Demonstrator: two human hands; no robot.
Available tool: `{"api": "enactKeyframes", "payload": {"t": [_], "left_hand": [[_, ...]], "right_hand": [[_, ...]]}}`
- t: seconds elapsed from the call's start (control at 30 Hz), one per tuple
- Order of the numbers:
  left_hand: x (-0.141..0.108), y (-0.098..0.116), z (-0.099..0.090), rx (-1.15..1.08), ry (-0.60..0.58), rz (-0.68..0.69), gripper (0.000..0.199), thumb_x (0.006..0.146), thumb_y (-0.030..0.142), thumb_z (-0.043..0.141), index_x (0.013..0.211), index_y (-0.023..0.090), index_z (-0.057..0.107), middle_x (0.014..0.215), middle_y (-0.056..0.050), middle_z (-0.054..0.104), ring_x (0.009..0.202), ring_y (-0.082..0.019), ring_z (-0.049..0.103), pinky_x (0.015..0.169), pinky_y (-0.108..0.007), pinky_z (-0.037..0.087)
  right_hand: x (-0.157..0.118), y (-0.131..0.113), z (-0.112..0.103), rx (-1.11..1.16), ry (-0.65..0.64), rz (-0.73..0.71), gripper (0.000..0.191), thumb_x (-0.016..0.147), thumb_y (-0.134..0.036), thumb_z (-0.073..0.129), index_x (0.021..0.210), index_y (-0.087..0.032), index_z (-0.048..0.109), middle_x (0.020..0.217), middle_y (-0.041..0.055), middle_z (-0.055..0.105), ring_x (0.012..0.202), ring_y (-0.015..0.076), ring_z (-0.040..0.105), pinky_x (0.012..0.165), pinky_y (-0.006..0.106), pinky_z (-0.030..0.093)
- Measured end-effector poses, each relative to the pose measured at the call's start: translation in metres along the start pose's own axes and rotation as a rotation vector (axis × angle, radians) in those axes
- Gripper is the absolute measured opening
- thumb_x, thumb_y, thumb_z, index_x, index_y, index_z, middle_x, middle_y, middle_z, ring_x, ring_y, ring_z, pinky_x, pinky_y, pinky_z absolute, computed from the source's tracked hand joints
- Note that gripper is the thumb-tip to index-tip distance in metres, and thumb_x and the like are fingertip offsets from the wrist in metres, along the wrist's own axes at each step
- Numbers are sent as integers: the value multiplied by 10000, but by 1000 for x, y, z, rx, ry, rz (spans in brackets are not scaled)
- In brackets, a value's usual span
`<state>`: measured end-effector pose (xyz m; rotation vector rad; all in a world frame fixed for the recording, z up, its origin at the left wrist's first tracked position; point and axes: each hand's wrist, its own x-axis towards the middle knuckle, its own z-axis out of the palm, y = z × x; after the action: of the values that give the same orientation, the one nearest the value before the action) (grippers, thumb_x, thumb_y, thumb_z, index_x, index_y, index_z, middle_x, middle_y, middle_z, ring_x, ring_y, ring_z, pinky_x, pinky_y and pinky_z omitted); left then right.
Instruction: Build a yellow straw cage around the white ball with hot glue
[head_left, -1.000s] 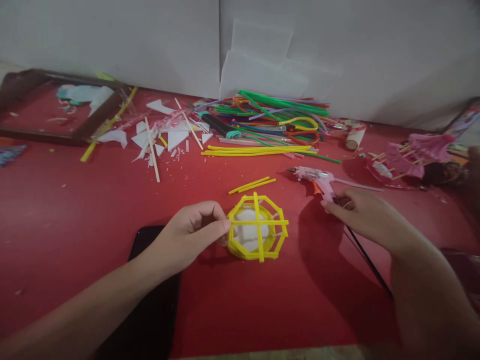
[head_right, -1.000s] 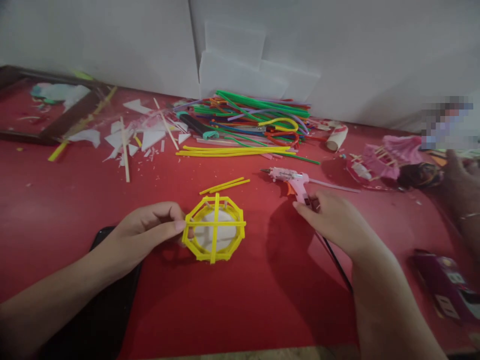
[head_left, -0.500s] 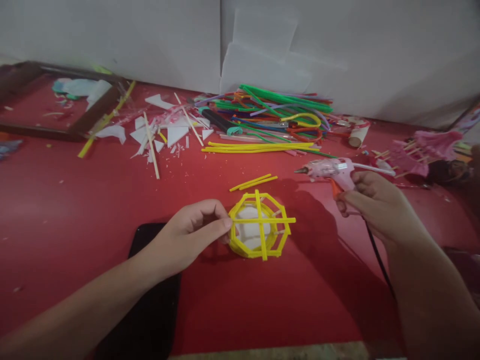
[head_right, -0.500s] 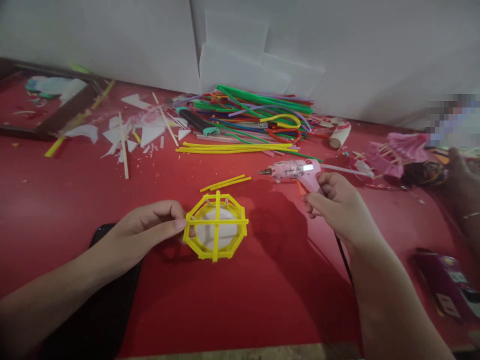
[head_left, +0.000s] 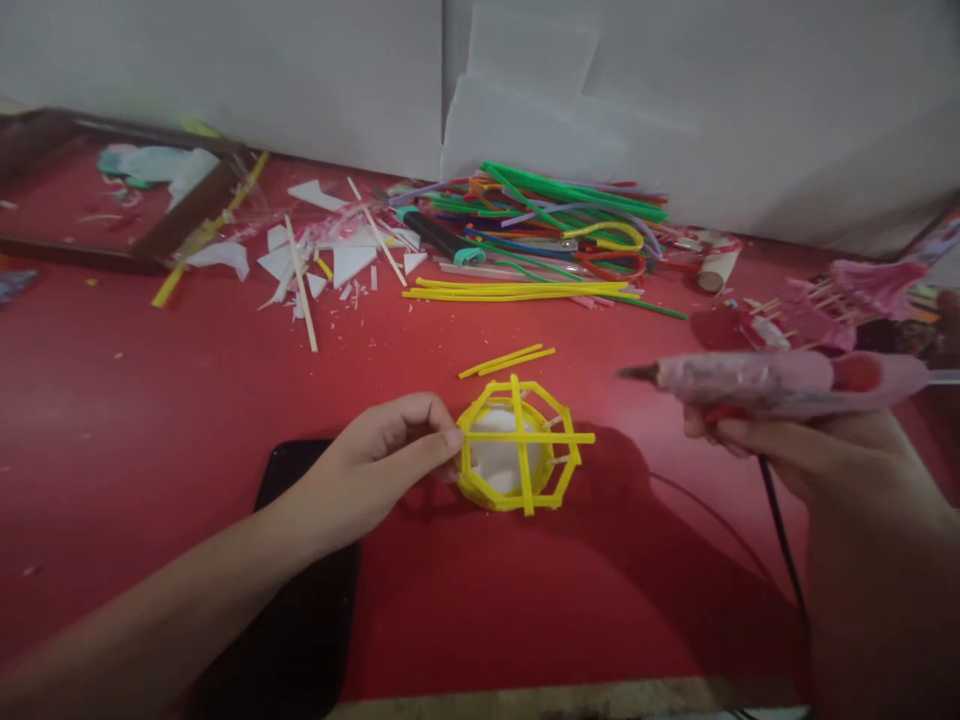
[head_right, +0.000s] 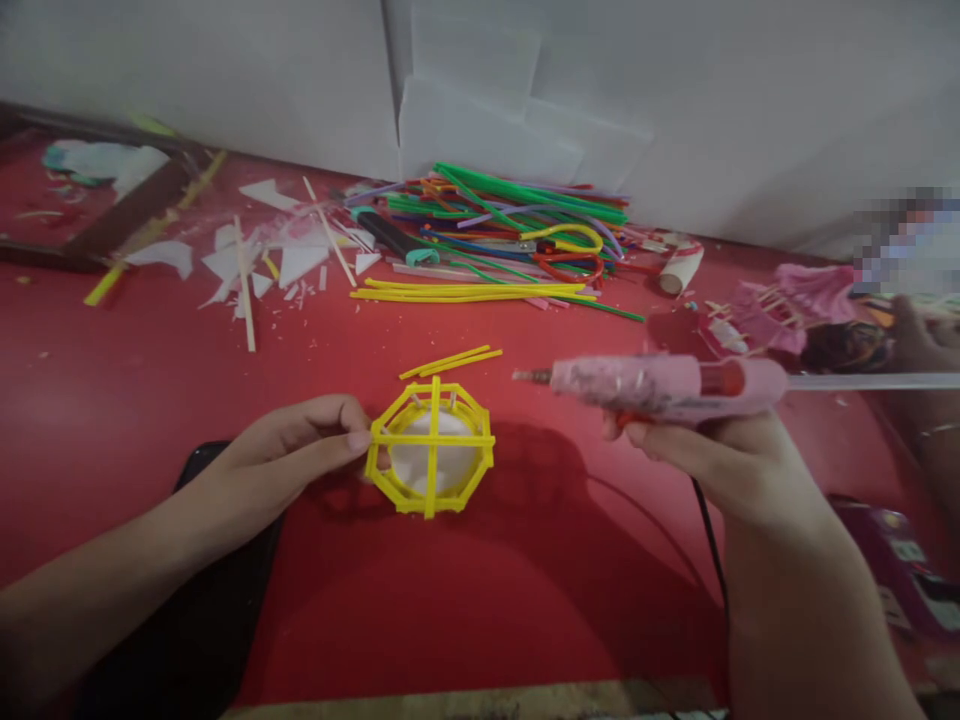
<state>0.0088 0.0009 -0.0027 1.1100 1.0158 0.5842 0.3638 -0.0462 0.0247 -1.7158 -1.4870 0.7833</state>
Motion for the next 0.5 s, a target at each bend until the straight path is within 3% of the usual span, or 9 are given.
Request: {"api": "enactKeyframes", "payload": {"t": [0.1, 0.27, 0.37, 0.5], "left_hand": [[-1, -2, -1, -17, -8, -2, 272, 792, 392, 734, 729, 180, 576, 605, 46, 602, 529, -76, 553, 471, -136, 433], [0, -3, -1, -44, -32, -16, 309, 798, 418, 761, 738, 177, 578, 629, 39, 635, 537, -75, 580, 476, -131, 446], [2, -2, -2, -83, -58, -25, 315, 807, 427, 764, 743, 178, 582, 637, 35, 647, 541, -75, 579, 477, -138, 463], [3, -2, -3, -137, -71, -14, 311, 793, 419, 778, 733, 179, 590, 623, 35, 627, 559, -84, 574, 471, -139, 461]], "right_hand": [[-5, -4, -1, 5, -153, -105, 102, 735, -245, 759, 812, -261, 824, 811, 79, 786, 792, 271, 747, 705, 361, 619], [2, -29, 17, -53, -313, -194, 124, 742, -257, 681, 725, -233, 802, 707, 54, 768, 631, 213, 715, 609, 309, 609], [5, -33, 22, -42, -295, -219, 120, 738, -263, 684, 699, -218, 788, 671, 54, 754, 591, 193, 697, 571, 277, 590], [3, -13, 16, 27, -172, -134, 73, 721, -231, 724, 716, -239, 796, 728, 67, 774, 688, 244, 734, 651, 346, 607]]}}
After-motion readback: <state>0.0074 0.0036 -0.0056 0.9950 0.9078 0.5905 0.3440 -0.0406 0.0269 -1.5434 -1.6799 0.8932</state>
